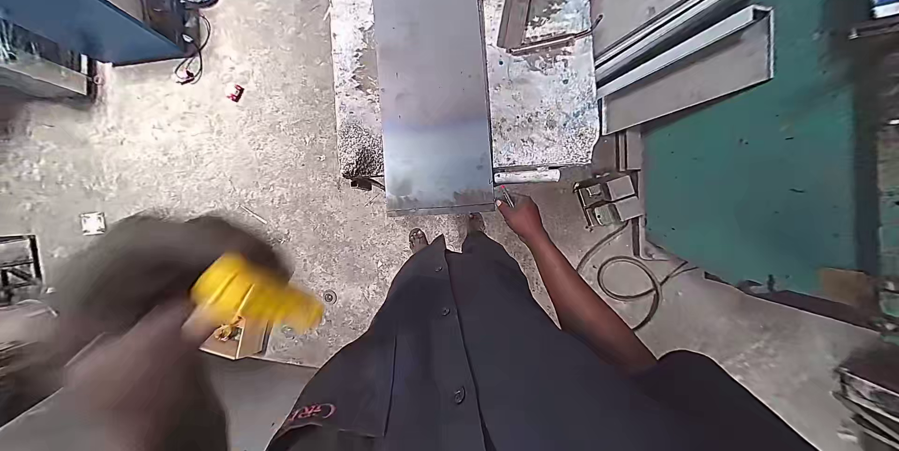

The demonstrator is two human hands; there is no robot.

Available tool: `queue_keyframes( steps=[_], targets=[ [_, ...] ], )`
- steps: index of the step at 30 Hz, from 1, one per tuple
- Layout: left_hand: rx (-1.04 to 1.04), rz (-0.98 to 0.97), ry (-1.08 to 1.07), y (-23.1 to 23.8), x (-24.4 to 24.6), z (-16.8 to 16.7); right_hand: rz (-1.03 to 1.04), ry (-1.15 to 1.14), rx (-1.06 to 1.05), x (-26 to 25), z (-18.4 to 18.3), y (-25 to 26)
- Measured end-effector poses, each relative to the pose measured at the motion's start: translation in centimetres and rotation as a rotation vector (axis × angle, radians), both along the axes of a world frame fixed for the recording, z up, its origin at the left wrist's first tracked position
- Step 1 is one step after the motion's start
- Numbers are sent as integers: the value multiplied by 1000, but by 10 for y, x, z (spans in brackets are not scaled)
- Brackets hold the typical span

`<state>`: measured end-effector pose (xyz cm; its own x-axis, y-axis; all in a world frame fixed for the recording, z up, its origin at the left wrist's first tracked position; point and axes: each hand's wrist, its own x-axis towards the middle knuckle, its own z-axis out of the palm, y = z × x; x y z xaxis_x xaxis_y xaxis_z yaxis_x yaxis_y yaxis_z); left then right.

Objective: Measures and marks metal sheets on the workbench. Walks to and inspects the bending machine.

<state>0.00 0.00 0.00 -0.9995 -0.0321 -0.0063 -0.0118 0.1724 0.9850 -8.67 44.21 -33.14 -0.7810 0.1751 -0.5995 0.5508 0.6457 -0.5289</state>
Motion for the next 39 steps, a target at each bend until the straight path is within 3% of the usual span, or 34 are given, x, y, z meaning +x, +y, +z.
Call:
queue_keyframes(
  steps=[2, 6, 8, 10, 12, 16, 21, 25, 28, 30, 33, 36, 39],
  targets=[
    [139, -53, -165, 15, -49, -97, 46, -20, 97, -4, 1, -12],
    [-501, 1, -760, 54, -96, -286, 117, -54, 228, -12, 6, -39],
    [-761, -113, -891, 67, -109, -326, 107, -89, 262, -12, 5, -44],
    [-850, -192, -908, 78, -117, -332, 72, -86, 259, -11, 5, -46],
    [-801, -202, -933, 78, -122, -331, 40, -105, 262, -12, 8, -50],
    [-244, 68, -901, 68, -124, -343, -6, -120, 270, -20, 9, -60],
    [-113, 111, -906, 73, -120, -337, -130, -140, 224, -30, 12, -60],
    [9, 136, -916, 65, -122, -333, -354, -129, 18, -32, 0, -42],
    [21, 96, -942, 61, -125, -310, -622, -64, -267, -29, -3, -34],
    [80, 74, -935, 64, -121, -296, -685, -61, -323, -34, 5, -17],
    [299, -85, -827, 72, -99, -279, -610, -31, -194, -43, -10, 29],
    [593, -362, -697, 92, -74, -271, -339, -16, 32, -57, -2, 81],
    [491, -402, -605, 139, -59, -257, -121, 40, 91, -50, 46, 97]
  ],
)
